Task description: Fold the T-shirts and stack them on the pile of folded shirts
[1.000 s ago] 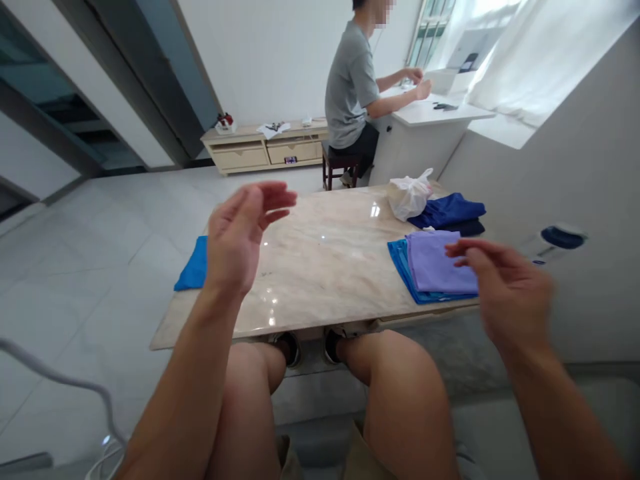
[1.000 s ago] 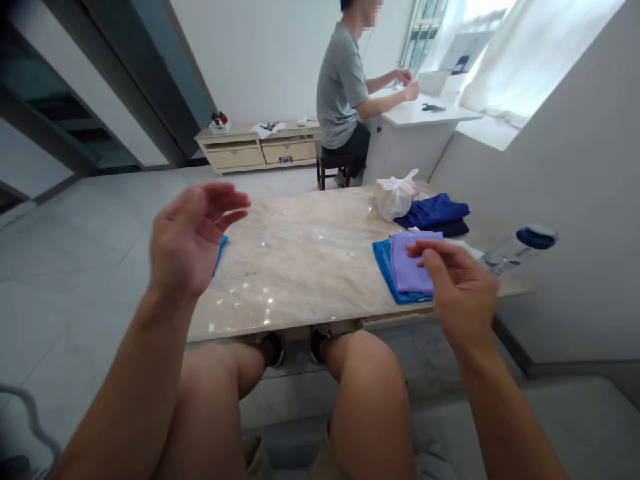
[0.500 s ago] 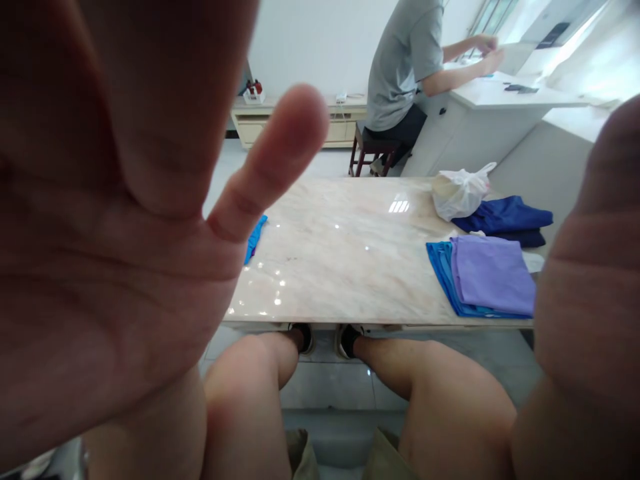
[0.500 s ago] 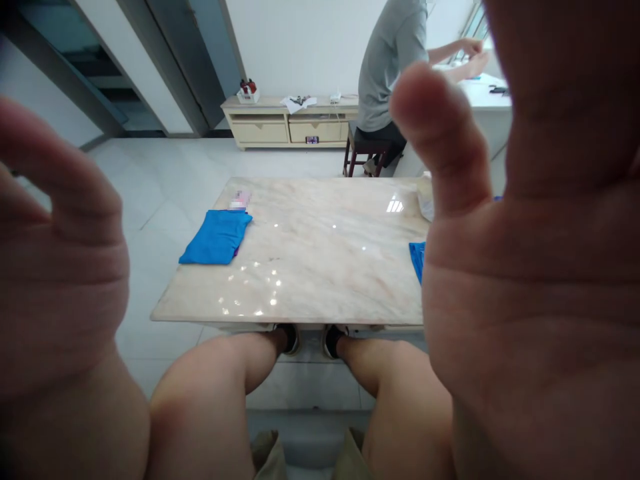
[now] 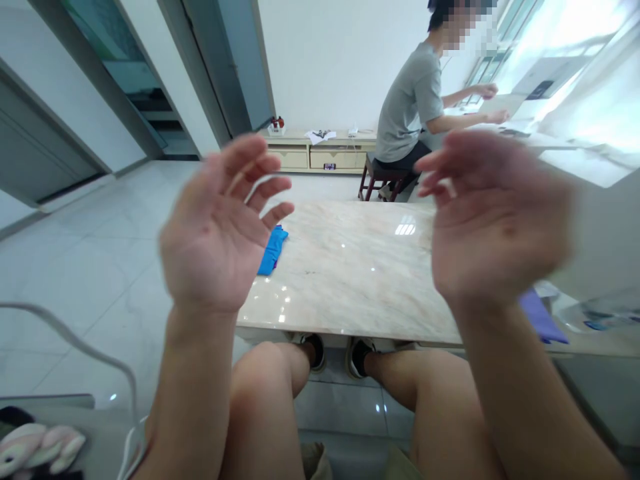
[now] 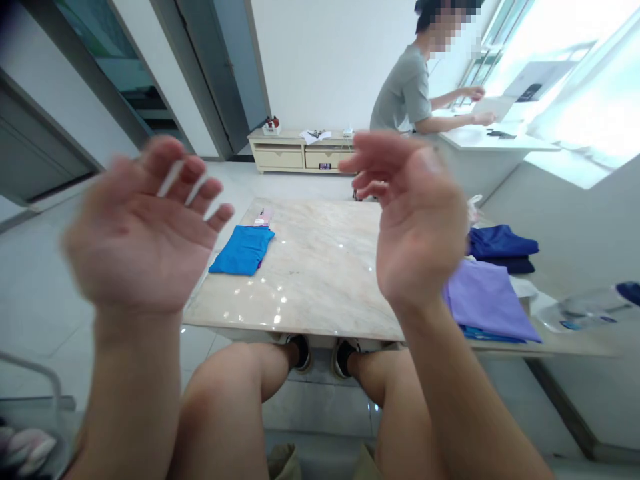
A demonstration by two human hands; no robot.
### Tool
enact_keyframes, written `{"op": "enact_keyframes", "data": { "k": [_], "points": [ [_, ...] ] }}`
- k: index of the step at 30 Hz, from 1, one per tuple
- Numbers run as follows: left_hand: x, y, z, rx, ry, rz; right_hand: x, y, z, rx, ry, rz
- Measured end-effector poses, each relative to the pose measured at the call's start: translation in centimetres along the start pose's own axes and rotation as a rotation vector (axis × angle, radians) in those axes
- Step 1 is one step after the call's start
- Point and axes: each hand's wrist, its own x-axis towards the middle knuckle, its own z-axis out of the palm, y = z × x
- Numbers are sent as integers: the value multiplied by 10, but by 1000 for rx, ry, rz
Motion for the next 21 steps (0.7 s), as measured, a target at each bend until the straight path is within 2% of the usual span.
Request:
{"op": "enact_keyframes", "data": {
  "k": [3, 6, 9, 11, 14, 16, 18, 21],
  "points": [
    [12, -55, 25, -110, -98, -244, 4, 55, 30, 39, -74, 278],
    [13, -117, 50, -140, -162, -475, -11, 114, 34, 18, -197, 589],
    [16, -158, 71, 36, -366, -576, -26, 145, 27, -76, -266, 660],
    [23, -178, 75, 350, -468, -536, -30, 153, 20, -192, -291, 591],
    [30, -212, 61, 939, -479, -441, -32, 158, 11, -439, -365, 469],
    [26, -237, 45, 1197, -452, -407, -34, 162, 5, -596, -445, 430],
    [18, -261, 27, 1359, -455, -408, -35, 168, 0, -701, -525, 416],
    [7, -285, 6, 1450, -526, -463, -37, 177, -5, -752, -602, 418]
  ]
}}
